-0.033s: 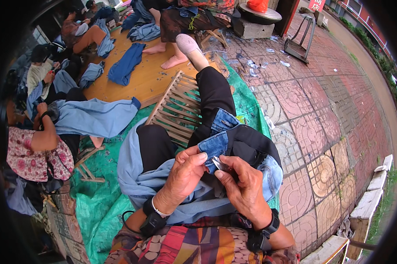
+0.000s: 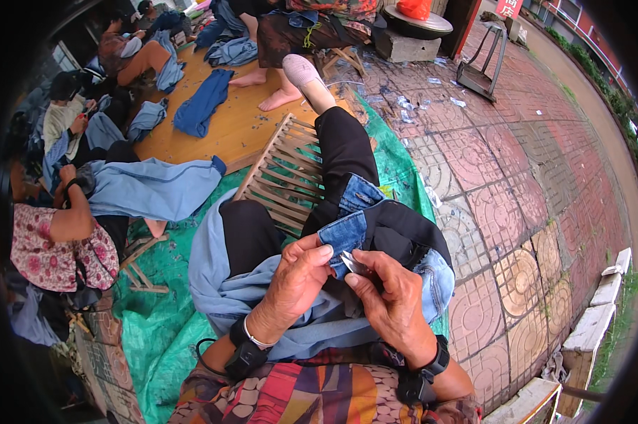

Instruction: Sewing and trimming labels on denim jeans in an outdoor community workshop setting.

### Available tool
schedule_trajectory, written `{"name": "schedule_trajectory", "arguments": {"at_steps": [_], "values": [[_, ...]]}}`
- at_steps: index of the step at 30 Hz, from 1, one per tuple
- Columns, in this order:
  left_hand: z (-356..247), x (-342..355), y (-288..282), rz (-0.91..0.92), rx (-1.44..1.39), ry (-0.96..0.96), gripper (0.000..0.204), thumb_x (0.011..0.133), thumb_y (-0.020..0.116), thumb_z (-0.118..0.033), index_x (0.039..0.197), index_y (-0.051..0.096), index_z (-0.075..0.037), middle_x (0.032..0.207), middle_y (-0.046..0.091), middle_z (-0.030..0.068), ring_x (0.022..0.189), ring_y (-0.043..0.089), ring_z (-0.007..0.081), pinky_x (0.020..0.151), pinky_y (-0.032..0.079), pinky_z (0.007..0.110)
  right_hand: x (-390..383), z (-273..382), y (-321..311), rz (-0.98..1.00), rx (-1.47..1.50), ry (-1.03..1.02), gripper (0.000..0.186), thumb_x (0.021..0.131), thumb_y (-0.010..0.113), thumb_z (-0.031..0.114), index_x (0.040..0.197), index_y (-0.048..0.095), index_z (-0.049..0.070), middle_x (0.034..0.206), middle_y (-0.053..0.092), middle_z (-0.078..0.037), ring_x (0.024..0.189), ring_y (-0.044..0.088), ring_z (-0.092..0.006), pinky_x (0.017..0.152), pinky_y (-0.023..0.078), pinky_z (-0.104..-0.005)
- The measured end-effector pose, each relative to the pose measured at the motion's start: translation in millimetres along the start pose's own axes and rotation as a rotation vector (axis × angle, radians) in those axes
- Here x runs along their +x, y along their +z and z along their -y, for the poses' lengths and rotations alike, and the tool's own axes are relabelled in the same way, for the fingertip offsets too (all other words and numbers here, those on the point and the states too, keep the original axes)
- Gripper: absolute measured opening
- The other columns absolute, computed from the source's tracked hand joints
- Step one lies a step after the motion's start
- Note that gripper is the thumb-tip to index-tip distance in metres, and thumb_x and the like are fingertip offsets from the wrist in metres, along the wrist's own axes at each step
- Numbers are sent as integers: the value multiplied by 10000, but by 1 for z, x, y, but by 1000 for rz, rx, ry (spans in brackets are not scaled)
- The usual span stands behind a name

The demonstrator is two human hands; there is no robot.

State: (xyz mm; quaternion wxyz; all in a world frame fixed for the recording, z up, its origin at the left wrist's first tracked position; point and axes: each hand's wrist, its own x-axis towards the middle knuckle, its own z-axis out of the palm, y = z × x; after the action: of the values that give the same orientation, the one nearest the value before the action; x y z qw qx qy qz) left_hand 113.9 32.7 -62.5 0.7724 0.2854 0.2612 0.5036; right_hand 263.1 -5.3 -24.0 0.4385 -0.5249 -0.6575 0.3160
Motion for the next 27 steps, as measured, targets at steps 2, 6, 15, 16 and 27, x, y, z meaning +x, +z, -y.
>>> {"name": "schedule_trajectory", "arguments": {"at_steps": [2, 6, 15, 16, 27], "values": [[0, 0, 1, 4, 1, 3, 157, 863, 558, -147, 947, 604, -23, 826, 596, 5, 728, 522, 63, 674, 415, 214, 0, -2, -2, 23, 19, 25, 232, 775, 656, 15, 987, 578, -36, 804, 620, -129, 722, 620, -196, 649, 479, -264], [-2, -1, 2, 13, -6, -19, 156, 863, 557, -144, 946, 606, -23, 837, 601, 7, 736, 530, 64, 678, 417, 213, -1, -5, -3, 35, 98, 98, 211, 786, 644, 7, 984, 581, -31, 785, 624, -98, 724, 608, -154, 651, 472, -251], [-1, -1, 1, 18, -24, -20, 175, 865, 553, -141, 974, 606, -16, 863, 612, 7, 737, 531, 62, 681, 419, 211, 1, -5, -1, -4, 103, 6, 296, 780, 658, 19, 1057, 558, -4, 841, 606, -73, 703, 595, -135, 623, 471, -243], [-1, 0, 1, 11, -30, -18, 176, 865, 553, -140, 977, 605, -15, 864, 612, 7, 738, 530, 60, 682, 419, 211, 2, 0, -3, -5, -53, -70, 302, 773, 663, 20, 1055, 559, -5, 841, 607, -97, 698, 605, -162, 621, 478, -257], [2, 1, -3, 7, -30, -18, 162, 861, 551, -143, 961, 603, -26, 859, 613, 7, 742, 536, 63, 685, 421, 210, 7, 2, -3, 16, -74, -87, 275, 738, 664, -8, 994, 567, -39, 818, 614, -163, 716, 630, -290, 625, 486, -313]]}}
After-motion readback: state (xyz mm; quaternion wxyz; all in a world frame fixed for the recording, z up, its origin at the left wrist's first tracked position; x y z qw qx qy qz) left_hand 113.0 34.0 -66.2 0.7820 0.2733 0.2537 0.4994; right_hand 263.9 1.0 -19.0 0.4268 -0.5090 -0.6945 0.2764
